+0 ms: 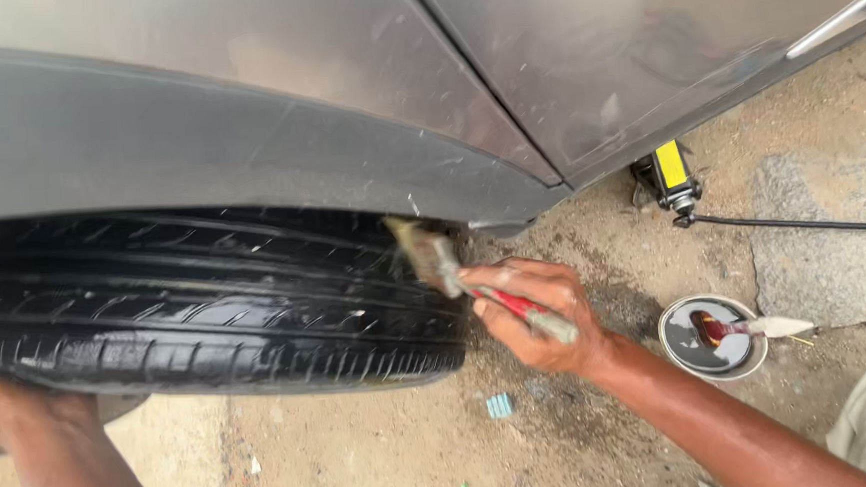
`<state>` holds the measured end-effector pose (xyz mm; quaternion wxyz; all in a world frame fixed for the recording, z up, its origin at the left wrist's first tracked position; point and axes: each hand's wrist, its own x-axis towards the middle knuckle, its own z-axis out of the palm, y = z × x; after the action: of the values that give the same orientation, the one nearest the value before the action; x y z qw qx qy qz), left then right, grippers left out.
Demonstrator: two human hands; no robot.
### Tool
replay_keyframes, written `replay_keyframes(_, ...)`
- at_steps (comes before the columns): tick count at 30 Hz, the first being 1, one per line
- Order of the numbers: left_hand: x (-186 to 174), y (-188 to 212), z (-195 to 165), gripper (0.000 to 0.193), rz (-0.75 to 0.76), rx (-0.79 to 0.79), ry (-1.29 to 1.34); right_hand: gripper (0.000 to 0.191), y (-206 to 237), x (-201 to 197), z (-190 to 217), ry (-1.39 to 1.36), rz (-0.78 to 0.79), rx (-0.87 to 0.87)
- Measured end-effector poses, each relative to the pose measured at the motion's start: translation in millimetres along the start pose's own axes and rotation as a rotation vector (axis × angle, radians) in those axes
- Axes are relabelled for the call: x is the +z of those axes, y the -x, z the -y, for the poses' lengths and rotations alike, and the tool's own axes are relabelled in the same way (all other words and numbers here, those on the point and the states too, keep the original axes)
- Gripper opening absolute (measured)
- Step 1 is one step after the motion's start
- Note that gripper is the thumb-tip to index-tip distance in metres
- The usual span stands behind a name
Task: The person uses a tool on a car tire, applies a liquid with a brush to the tire surface, and then rubs a small patch onto the tire.
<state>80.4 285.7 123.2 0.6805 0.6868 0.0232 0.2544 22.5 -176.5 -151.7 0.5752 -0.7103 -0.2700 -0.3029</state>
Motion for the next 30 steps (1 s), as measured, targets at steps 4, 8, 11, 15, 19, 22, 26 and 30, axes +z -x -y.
replay_keyframes(4, 18.1, 37.0, 11.3, 0.071, -0.077, 0.09, -0.169, 0.032, -2.1, -5.4, -0.9, -0.236, 0.004, 0.108)
replay_keyframes(8, 28.2, 51.8, 46.0, 0.083, -0.174, 0.23, -0.176, 0.005, 19.6, -12.3, -21.3, 0.151, 0.028, -0.085)
replay_keyframes(11, 17.9, 45.3, 53.0, 0.082, -0.152, 0.288, -0.151, 0.026, 22.9, -12.0, -24.3, -0.187, 0.022, 0.259)
replay_keyframes(15, 12.6, 38.2, 45.5, 0.079, -0.259, 0.215, -0.11, 0.027, 2.7, -9.9, -6.7, -0.292, 0.001, 0.263)
replay_keyframes(19, 23.6, 34.2, 31.4, 0.073, -0.189, 0.192, -0.079, 0.027, -7.0, -13.6, 2.4, -0.345, -0.023, 0.116)
replay_keyframes(22, 25.2, 24.9, 19.5, 0.073, -0.199, 0.151, -0.011, 0.026, 5.2, -14.4, -9.2, -0.314, -0.006, 0.199)
replay_keyframes(26, 15.2, 6.6, 11.5, 0.067, -0.343, 0.072, -0.073, 0.019, 21.1, -10.2, -23.9, 0.01, 0.138, 0.319)
replay_keyframes(30, 10.4, -5.1, 11.2, 0.058, -0.278, 0.058, 0.072, 0.024, 15.9, -3.9, -11.4, -0.249, -0.028, 0.239)
